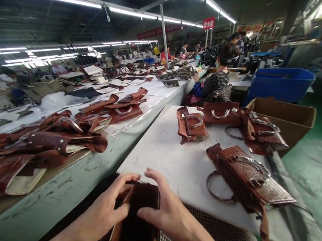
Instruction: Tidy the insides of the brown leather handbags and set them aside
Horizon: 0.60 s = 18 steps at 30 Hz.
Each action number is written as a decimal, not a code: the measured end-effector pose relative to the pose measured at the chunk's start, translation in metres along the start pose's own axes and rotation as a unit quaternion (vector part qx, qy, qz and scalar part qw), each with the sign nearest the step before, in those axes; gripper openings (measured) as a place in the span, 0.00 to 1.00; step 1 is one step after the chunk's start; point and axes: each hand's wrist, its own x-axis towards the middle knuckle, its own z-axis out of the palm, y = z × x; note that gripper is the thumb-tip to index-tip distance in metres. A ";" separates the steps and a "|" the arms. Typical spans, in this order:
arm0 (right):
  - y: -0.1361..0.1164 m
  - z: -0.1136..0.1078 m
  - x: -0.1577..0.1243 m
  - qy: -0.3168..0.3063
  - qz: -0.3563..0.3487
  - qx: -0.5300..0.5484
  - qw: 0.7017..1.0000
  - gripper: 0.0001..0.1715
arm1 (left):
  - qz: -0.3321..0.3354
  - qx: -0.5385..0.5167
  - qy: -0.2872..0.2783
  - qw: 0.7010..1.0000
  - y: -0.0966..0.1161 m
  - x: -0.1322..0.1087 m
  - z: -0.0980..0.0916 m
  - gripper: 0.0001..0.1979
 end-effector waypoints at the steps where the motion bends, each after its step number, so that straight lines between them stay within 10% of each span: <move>1: 0.003 0.002 -0.009 0.017 0.026 0.020 0.999 0.47 | 0.001 0.007 0.001 1.000 -0.002 0.002 0.000 0.26; 9: 0.023 0.030 -0.061 0.067 0.126 0.266 0.953 0.42 | 0.006 0.086 -0.081 0.993 0.015 0.010 -0.008 0.21; 18: 0.035 0.031 -0.073 0.035 0.059 0.299 0.952 0.38 | 0.061 0.075 -0.149 0.984 0.033 0.037 -0.001 0.05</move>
